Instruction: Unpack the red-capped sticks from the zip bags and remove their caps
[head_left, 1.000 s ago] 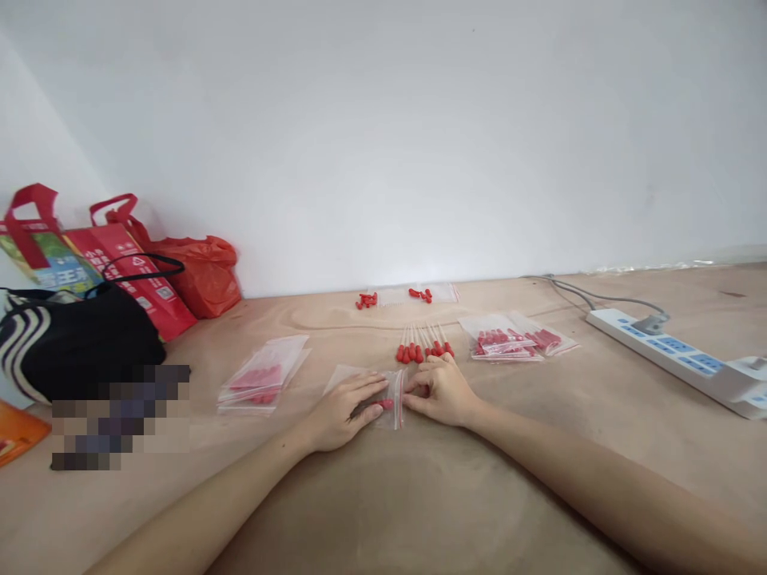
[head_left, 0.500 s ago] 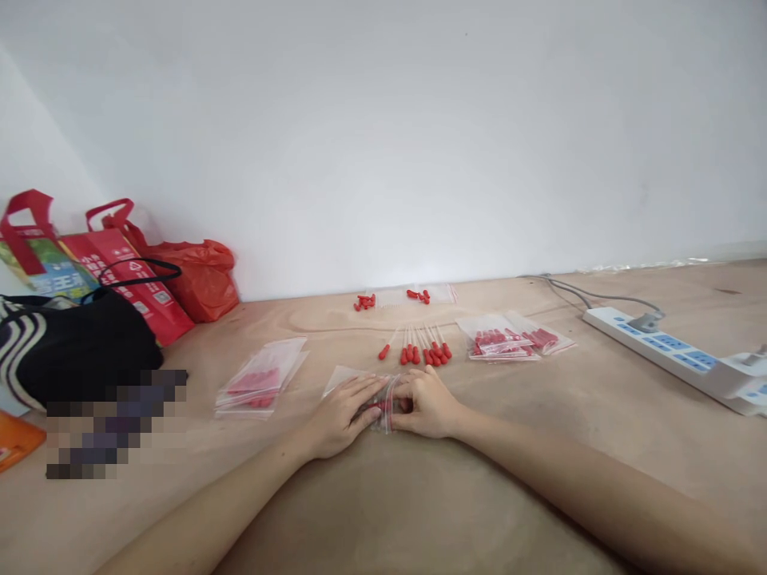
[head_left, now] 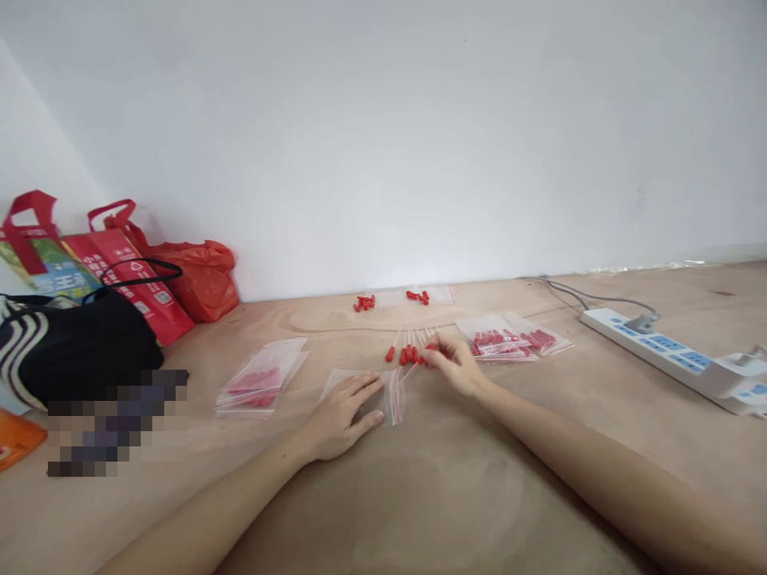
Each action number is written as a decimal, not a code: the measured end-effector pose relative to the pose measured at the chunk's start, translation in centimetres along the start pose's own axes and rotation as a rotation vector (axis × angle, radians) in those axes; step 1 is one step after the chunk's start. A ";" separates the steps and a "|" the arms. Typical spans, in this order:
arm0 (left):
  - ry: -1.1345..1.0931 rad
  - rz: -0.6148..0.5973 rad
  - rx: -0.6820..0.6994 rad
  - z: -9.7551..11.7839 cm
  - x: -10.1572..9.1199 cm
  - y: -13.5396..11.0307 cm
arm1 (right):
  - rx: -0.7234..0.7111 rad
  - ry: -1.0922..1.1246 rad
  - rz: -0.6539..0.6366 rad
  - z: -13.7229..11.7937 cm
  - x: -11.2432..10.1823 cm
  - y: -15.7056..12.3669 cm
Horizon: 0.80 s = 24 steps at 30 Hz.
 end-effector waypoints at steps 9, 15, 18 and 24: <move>0.066 -0.243 0.016 1.3 0.1 -0.2 | -0.027 0.015 0.383 2.5 -5.8 2.4; -0.082 0.177 -0.101 -0.9 -3.1 3.8 | -0.371 -0.609 0.142 1.2 -2.4 1.0; -0.194 0.334 -0.277 -3.7 -3.4 6.8 | -0.444 -0.755 0.067 1.4 -1.1 0.7; -0.299 0.312 -0.369 -5.8 -1.5 11.4 | -0.484 -0.920 -0.021 1.5 0.0 0.4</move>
Point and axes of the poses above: each hand's wrist, its own y-axis towards the middle knuckle, its own x-axis out of the palm, z = x × y, the point moved 6 cm from there along y, towards the middle knuckle, and after that the axes turned 1 degree about z, right-handed, at the moved point
